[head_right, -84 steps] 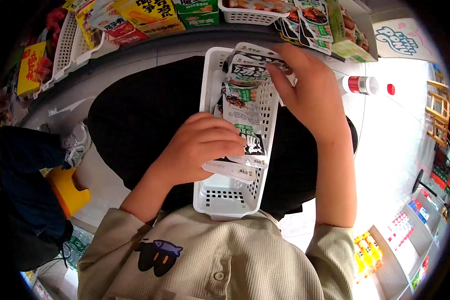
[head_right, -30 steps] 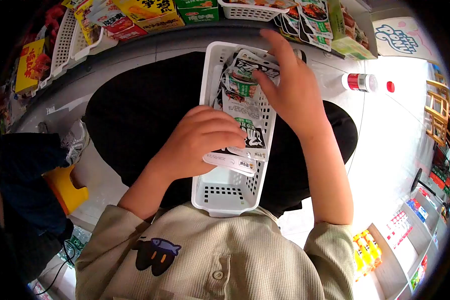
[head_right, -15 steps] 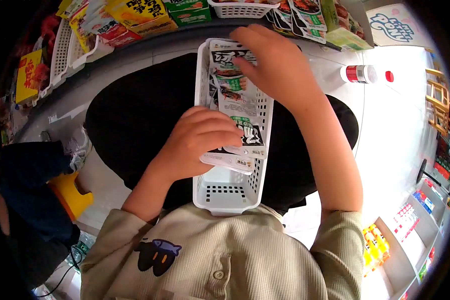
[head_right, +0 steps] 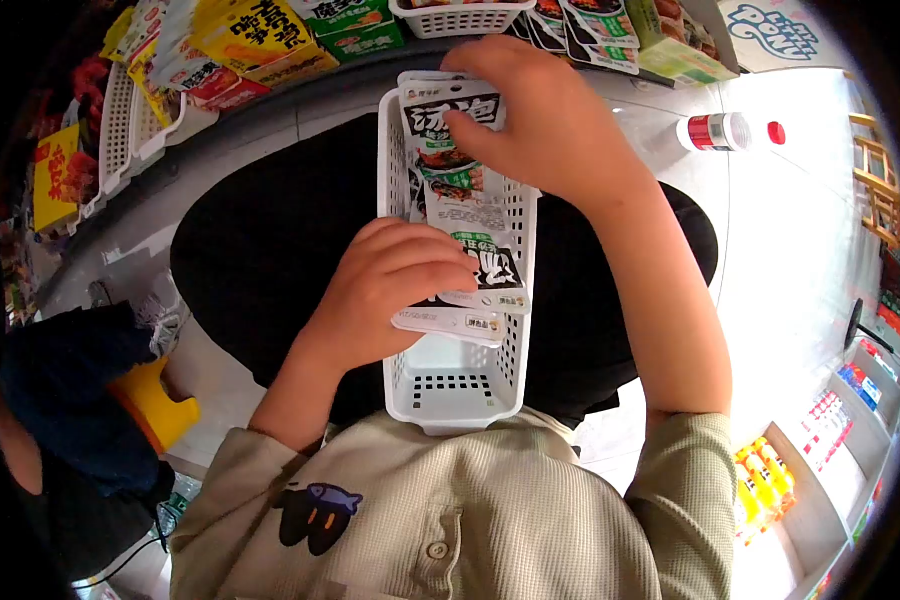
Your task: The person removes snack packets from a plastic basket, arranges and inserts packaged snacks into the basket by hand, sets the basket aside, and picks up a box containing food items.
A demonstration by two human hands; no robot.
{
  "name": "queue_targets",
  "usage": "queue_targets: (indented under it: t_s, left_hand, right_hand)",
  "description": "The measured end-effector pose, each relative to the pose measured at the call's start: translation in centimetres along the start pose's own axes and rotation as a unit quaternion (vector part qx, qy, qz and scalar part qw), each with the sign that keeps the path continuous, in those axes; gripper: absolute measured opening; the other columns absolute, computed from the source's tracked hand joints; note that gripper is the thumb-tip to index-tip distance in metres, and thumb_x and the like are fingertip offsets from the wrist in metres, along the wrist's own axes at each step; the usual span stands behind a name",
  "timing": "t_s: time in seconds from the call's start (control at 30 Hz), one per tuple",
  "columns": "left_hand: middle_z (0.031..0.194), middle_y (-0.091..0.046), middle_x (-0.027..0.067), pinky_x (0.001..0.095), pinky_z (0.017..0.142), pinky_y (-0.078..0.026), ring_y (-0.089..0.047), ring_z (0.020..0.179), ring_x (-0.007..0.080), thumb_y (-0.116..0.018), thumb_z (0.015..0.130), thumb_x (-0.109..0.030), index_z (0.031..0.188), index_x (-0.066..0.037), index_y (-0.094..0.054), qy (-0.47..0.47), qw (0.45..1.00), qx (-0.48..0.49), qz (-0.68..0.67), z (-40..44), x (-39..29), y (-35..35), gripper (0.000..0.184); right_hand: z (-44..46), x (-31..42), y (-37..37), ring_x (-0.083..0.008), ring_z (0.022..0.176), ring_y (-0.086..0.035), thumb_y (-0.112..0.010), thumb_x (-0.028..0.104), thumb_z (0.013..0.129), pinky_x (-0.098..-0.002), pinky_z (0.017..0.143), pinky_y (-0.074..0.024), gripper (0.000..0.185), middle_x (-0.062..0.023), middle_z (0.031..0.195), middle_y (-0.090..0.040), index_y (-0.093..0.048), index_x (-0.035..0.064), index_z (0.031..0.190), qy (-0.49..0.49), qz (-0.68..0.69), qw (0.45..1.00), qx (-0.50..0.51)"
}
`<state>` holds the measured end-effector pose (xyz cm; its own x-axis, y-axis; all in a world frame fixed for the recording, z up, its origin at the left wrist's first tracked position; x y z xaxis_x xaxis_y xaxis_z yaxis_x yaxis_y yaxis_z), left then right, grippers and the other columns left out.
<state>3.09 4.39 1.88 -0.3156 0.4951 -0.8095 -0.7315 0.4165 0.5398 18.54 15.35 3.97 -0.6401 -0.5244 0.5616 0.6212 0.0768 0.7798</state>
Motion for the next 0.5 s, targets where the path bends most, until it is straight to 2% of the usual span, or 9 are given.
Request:
queue_targets:
  t_s: [0.07,0.2,0.3,0.37,0.4,0.47,0.5]
  left_hand:
    - [0.107,-0.069,0.0021,0.0390,0.091,-0.044,-0.062,0.105,0.0242,-0.076,0.065,-0.013,0.095,-0.012,-0.071,0.006,1.000,0.010,0.013,0.0,0.0,0.0,0.031]
    - [0.107,-0.069,0.0024,0.0394,0.092,-0.044,-0.062,0.105,0.0247,-0.076,0.065,-0.014,0.097,-0.012,-0.070,0.003,1.000,0.007,0.027,0.5,0.2,0.1,0.032]
    - [0.107,-0.069,0.0025,0.0397,0.092,-0.044,-0.062,0.105,0.0251,-0.076,0.066,-0.015,0.096,-0.012,-0.070,-0.004,1.000,0.013,0.027,0.7,0.2,0.1,0.031]
    - [0.107,-0.069,0.0027,0.0395,0.091,-0.044,-0.062,0.105,0.0252,-0.077,0.066,-0.017,0.096,-0.012,-0.070,0.001,1.000,0.020,0.021,0.7,0.2,0.1,0.031]
    - [0.107,-0.069,0.0027,0.0395,0.091,-0.044,-0.062,0.105,0.0252,-0.077,0.066,-0.017,0.096,-0.012,-0.070,0.000,1.000,0.022,0.022,0.8,0.2,0.1,0.031]
    - [0.106,-0.069,0.0031,0.0393,0.091,-0.044,-0.062,0.104,0.0257,-0.077,0.066,-0.019,0.096,-0.012,-0.070,-0.001,1.000,0.028,0.012,0.9,0.2,0.1,0.032]
    - [0.106,-0.069,0.0031,0.0393,0.091,-0.044,-0.062,0.104,0.0257,-0.077,0.066,-0.019,0.096,-0.012,-0.070,-0.003,0.999,0.028,0.014,0.9,0.3,0.1,0.032]
  right_hand:
    - [-0.2,-0.1,0.0,-0.0337,0.087,-0.066,-0.070,0.012,0.079,-0.0374,0.078,-0.0533,0.031,-0.0150,0.103,-0.067,-0.066,0.0021,0.108,-0.023,0.060,0.998,0.018]
    - [-1.0,-0.9,-0.6,-0.0333,0.084,-0.065,-0.069,0.009,0.079,-0.0363,0.077,-0.0533,0.031,-0.0154,0.102,-0.068,-0.066,0.0013,0.108,-0.069,0.090,0.993,0.040]
    - [-1.8,-1.3,-1.0,-0.0348,0.088,-0.065,-0.071,0.008,0.078,-0.0381,0.080,-0.0530,0.033,-0.0157,0.104,-0.068,-0.066,0.0010,0.110,-0.083,0.120,0.988,0.039]
    - [-2.2,-1.4,-1.3,-0.0254,0.094,-0.062,-0.074,0.005,0.078,-0.0336,0.082,-0.0521,0.034,-0.0124,0.108,-0.066,-0.064,0.0000,0.110,-0.058,0.050,0.996,0.039]
    - [-2.1,-1.7,-1.4,-0.0254,0.094,-0.062,-0.074,0.005,0.078,-0.0336,0.082,-0.0521,0.034,-0.0124,0.108,-0.066,-0.064,0.0000,0.110,-0.059,0.050,0.996,0.037]
    - [-1.5,-1.7,-1.3,-0.0298,0.098,-0.062,-0.076,0.007,0.077,-0.0362,0.086,-0.0509,0.037,-0.0130,0.113,-0.066,-0.063,0.0008,0.111,0.037,-0.039,0.998,-0.026]
    - [-1.3,-2.0,-1.5,-0.0298,0.098,-0.062,-0.076,0.007,0.077,-0.0362,0.086,-0.0509,0.037,-0.0130,0.113,-0.066,-0.063,0.0008,0.111,0.038,-0.040,0.998,-0.029]
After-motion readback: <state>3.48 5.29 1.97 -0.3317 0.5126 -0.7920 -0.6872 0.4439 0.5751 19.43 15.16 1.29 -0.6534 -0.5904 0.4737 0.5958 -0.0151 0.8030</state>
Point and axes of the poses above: each hand's wrist, its own z-axis towards the middle knuckle, its own y-axis out of the back of the hand, x = y × z, the point moved 5 cm from there along z, towards the middle knuckle
